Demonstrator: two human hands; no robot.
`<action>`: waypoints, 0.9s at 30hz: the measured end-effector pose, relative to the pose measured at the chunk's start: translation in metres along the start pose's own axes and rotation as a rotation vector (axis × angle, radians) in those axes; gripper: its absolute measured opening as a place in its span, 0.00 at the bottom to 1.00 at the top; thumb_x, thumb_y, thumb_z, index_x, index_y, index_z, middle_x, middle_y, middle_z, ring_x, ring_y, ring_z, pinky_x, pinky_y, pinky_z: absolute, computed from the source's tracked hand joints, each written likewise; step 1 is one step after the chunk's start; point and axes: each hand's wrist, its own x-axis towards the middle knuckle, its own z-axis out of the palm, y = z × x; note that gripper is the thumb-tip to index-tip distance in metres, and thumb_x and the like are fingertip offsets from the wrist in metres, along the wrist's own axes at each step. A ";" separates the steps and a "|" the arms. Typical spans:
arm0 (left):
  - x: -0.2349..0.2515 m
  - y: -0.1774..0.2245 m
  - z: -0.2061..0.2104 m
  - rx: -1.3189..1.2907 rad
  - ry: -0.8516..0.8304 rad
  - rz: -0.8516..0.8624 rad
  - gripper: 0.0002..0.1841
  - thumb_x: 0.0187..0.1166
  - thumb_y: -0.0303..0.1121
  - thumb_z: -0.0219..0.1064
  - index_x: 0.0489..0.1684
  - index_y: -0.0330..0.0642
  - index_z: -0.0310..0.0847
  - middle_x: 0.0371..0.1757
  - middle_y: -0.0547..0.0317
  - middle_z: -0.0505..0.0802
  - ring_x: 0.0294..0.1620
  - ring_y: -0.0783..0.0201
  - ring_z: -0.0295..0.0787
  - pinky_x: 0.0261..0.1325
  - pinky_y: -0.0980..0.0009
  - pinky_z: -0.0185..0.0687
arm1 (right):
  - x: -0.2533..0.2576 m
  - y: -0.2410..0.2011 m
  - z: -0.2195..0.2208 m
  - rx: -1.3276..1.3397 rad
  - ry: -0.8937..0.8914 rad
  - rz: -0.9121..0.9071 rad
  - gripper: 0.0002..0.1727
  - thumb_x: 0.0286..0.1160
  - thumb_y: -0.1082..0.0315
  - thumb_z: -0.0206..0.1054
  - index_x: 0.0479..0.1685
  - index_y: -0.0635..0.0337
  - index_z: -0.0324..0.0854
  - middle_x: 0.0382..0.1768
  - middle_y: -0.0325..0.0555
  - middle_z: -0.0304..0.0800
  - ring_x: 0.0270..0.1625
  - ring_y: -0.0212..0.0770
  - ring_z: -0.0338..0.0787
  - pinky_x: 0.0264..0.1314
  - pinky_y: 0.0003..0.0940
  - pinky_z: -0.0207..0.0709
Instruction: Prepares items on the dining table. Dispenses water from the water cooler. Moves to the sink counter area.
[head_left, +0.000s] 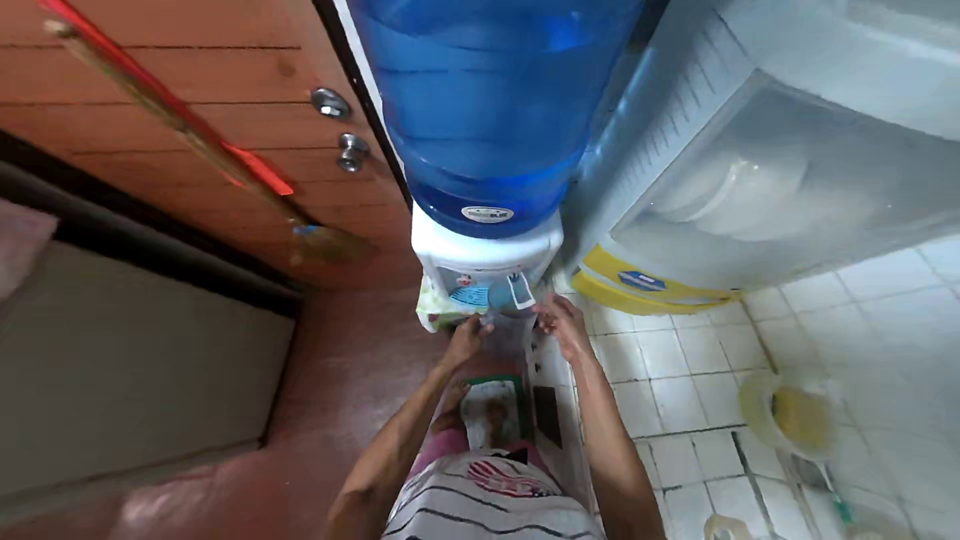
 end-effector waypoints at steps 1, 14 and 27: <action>-0.001 0.000 0.002 -0.012 0.009 -0.002 0.24 0.88 0.41 0.62 0.69 0.26 0.75 0.58 0.33 0.89 0.60 0.44 0.88 0.71 0.48 0.79 | -0.001 0.010 -0.004 0.016 0.066 0.010 0.22 0.93 0.61 0.52 0.76 0.67 0.71 0.43 0.48 0.93 0.29 0.33 0.85 0.32 0.28 0.78; -0.003 -0.004 0.006 -0.057 0.042 0.004 0.26 0.88 0.42 0.62 0.72 0.27 0.74 0.59 0.33 0.88 0.61 0.45 0.87 0.71 0.50 0.79 | 0.000 0.014 0.016 -0.064 -0.161 -0.135 0.19 0.91 0.71 0.53 0.69 0.76 0.75 0.48 0.55 0.93 0.44 0.38 0.93 0.49 0.32 0.87; 0.000 -0.002 -0.013 -0.041 0.013 0.034 0.22 0.88 0.41 0.63 0.67 0.29 0.78 0.54 0.33 0.90 0.56 0.42 0.88 0.67 0.43 0.79 | 0.006 -0.001 0.023 0.032 -0.200 0.070 0.13 0.92 0.72 0.52 0.52 0.73 0.80 0.37 0.49 0.95 0.39 0.36 0.94 0.47 0.29 0.87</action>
